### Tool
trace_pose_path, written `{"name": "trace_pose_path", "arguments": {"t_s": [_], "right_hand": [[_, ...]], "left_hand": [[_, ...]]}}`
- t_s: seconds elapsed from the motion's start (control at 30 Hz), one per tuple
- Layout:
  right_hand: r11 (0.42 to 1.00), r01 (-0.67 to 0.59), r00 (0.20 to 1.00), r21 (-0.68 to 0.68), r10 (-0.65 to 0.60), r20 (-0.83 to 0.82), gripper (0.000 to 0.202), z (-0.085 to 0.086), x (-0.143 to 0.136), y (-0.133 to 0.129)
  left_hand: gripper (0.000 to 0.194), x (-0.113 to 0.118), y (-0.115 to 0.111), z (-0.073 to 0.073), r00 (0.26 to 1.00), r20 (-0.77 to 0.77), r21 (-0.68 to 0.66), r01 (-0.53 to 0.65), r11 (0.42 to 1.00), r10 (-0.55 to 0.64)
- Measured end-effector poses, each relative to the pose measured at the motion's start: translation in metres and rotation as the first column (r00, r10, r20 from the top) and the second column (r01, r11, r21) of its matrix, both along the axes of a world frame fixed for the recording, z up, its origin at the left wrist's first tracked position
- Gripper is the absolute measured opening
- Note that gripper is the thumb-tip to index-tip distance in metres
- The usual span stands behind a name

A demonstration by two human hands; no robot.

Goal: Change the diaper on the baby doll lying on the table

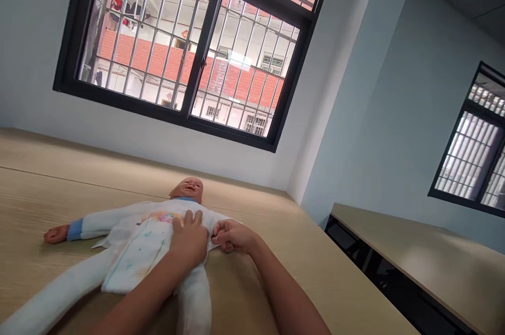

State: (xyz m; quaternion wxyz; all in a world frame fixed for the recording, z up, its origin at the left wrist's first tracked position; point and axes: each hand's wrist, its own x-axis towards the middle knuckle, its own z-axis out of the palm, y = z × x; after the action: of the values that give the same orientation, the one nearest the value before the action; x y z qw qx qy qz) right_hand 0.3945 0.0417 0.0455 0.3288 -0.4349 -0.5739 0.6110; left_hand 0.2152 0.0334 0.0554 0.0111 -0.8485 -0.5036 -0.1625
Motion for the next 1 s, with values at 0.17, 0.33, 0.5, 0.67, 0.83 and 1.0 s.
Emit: {"name": "trace_pose_path", "arguments": {"t_s": [0.17,0.33,0.5,0.67,0.83,1.0], "right_hand": [[0.999,0.040,0.997,0.007,-0.039,-0.063,0.039,0.000,-0.006,-0.001],[0.998,0.065,0.985,0.007,-0.063,-0.160,0.044,-0.003,-0.016,-0.001],[0.997,0.068,0.962,0.039,-0.055,-0.269,0.045,-0.003,-0.029,-0.004],[0.994,0.107,0.926,0.038,-0.086,-0.366,0.043,-0.002,-0.043,-0.007],[0.976,0.214,0.878,0.045,-0.172,-0.447,0.041,-0.004,-0.049,-0.004],[0.955,0.293,0.833,0.035,-0.237,-0.499,0.039,-0.011,-0.055,0.001]], "left_hand": [[0.041,0.001,0.004,-0.004,0.996,-0.079,0.006,-0.049,0.999,0.050],[0.049,-0.001,0.005,-0.004,0.994,-0.106,-0.002,-0.029,1.000,0.029],[0.054,-0.004,0.006,-0.006,0.999,-0.049,-0.003,-0.021,1.000,0.021],[0.067,-0.006,0.004,-0.006,1.000,0.011,-0.020,-0.022,1.000,0.022],[0.070,-0.007,0.006,-0.006,0.999,0.039,-0.049,-0.016,0.999,0.018],[0.078,-0.008,0.006,-0.005,0.995,0.096,-0.105,0.017,0.994,-0.007]]}}
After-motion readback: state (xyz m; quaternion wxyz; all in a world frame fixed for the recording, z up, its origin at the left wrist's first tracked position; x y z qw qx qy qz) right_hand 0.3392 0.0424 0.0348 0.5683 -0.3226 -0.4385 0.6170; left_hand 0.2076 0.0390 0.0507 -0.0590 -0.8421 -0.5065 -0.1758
